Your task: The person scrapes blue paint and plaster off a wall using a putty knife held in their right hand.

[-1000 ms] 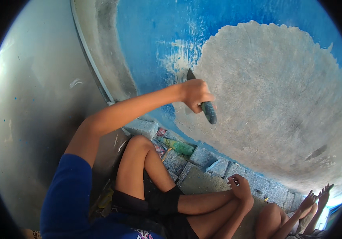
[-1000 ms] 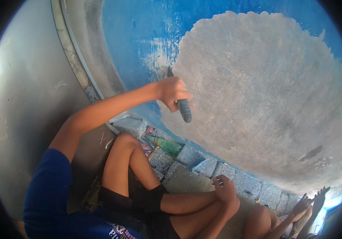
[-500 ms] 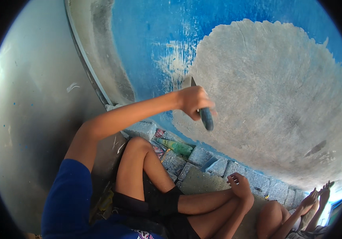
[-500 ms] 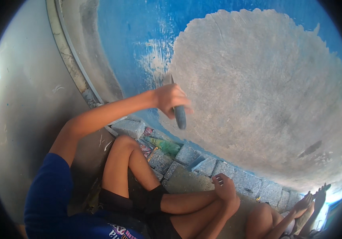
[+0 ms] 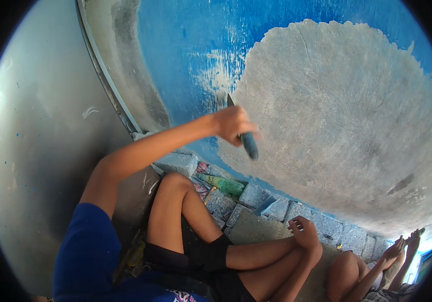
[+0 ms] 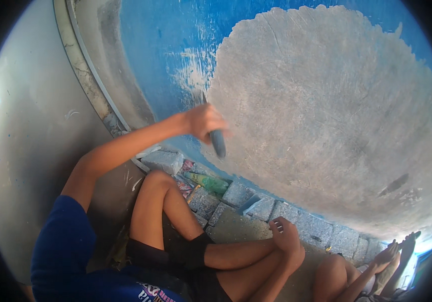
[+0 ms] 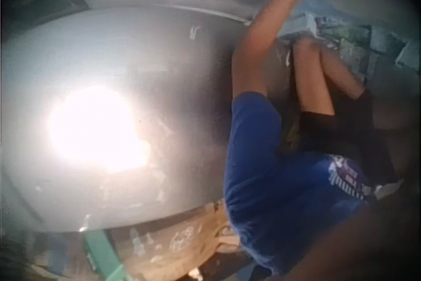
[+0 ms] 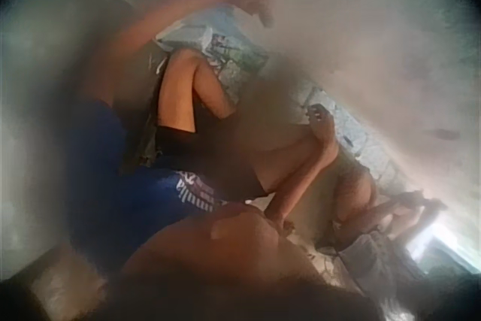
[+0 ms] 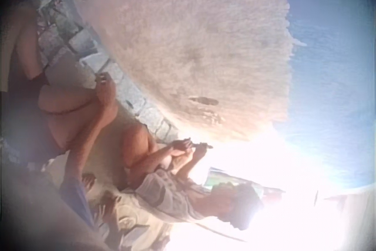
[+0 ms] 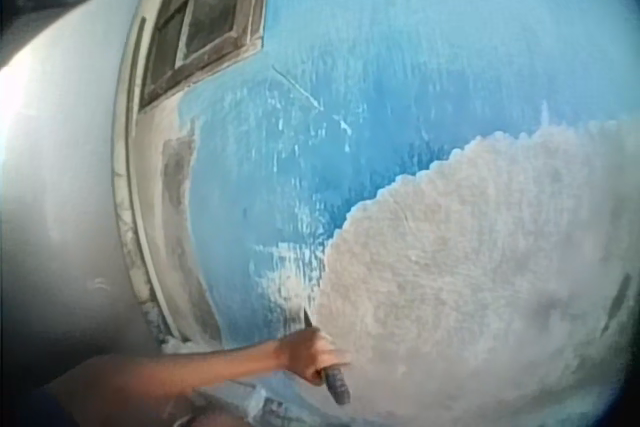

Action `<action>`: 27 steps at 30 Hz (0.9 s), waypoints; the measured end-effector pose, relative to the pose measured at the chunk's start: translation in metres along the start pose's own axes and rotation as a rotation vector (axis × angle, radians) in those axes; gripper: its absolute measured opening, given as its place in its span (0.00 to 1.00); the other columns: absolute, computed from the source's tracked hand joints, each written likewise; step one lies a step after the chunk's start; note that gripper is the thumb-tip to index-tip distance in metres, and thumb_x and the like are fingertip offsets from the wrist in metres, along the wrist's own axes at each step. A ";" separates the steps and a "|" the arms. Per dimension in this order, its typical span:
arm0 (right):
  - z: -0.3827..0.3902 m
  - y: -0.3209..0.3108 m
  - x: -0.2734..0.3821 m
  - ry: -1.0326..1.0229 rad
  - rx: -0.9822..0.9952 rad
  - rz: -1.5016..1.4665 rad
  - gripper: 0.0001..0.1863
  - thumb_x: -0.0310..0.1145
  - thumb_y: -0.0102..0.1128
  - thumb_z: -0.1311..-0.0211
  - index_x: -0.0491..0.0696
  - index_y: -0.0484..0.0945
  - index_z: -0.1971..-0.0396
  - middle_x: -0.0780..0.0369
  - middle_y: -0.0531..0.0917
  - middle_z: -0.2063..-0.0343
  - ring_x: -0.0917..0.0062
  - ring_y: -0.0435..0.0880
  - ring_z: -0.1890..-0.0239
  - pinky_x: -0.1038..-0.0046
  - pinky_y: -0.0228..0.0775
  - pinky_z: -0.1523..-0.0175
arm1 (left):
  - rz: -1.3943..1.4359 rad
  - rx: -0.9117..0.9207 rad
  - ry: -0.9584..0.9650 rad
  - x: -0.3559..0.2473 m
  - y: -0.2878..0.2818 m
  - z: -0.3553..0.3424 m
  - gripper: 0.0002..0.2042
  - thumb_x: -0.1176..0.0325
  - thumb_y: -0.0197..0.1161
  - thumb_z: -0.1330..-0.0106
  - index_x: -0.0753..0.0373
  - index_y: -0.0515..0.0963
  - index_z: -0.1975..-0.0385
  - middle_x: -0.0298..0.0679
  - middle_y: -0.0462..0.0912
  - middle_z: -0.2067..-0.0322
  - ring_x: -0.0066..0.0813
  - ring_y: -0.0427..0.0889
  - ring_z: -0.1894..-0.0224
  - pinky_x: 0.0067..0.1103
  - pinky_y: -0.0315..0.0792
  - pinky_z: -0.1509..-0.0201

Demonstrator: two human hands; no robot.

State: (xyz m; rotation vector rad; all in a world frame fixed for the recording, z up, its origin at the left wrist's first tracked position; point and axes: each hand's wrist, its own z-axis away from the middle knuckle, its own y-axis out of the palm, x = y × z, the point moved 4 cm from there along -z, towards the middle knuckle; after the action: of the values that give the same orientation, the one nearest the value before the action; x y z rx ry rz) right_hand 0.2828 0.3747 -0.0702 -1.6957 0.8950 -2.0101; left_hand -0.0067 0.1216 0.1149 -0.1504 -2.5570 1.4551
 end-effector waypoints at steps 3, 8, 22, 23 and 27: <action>0.000 -0.004 -0.015 0.013 0.007 -0.005 0.10 0.35 0.63 0.34 0.43 0.83 0.63 0.55 0.88 0.73 0.67 0.89 0.69 0.68 0.79 0.63 | 0.049 -0.057 0.004 -0.040 0.019 -0.002 0.15 0.62 0.70 0.42 0.55 0.74 0.86 0.36 0.73 0.90 0.34 0.74 0.88 0.29 0.64 0.85; 0.001 -0.001 -0.007 0.008 0.011 -0.001 0.10 0.35 0.63 0.34 0.43 0.83 0.63 0.56 0.88 0.73 0.67 0.89 0.70 0.68 0.79 0.63 | 0.284 -0.094 -0.465 -0.081 0.076 0.029 0.21 0.63 0.68 0.36 0.61 0.69 0.90 0.39 0.69 0.91 0.32 0.70 0.89 0.29 0.60 0.82; -0.005 -0.002 -0.014 0.089 0.065 0.006 0.12 0.37 0.62 0.33 0.42 0.82 0.62 0.56 0.88 0.72 0.67 0.89 0.68 0.68 0.79 0.62 | 0.958 -0.267 -1.126 -0.104 0.198 0.076 0.20 0.60 0.64 0.30 0.58 0.72 0.85 0.27 0.73 0.87 0.15 0.71 0.82 0.20 0.64 0.75; -0.004 -0.001 -0.013 0.085 0.067 -0.009 0.11 0.36 0.61 0.33 0.42 0.82 0.62 0.56 0.88 0.71 0.67 0.89 0.68 0.68 0.79 0.62 | 0.985 -0.303 -1.159 -0.102 0.189 0.073 0.20 0.61 0.63 0.29 0.58 0.71 0.86 0.27 0.73 0.87 0.14 0.71 0.82 0.20 0.64 0.75; -0.004 -0.004 -0.007 0.097 0.068 -0.033 0.11 0.36 0.61 0.32 0.42 0.82 0.62 0.55 0.87 0.71 0.68 0.89 0.68 0.68 0.78 0.62 | 1.237 -0.558 -1.138 -0.104 0.195 0.067 0.21 0.63 0.61 0.27 0.58 0.70 0.86 0.27 0.70 0.87 0.14 0.71 0.81 0.19 0.64 0.75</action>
State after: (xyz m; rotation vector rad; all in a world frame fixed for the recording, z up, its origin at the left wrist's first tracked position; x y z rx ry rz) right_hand 0.2806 0.3832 -0.0733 -1.5987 0.8251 -2.1351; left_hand 0.0787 0.1461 -0.0982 -1.6595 -4.0968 1.0634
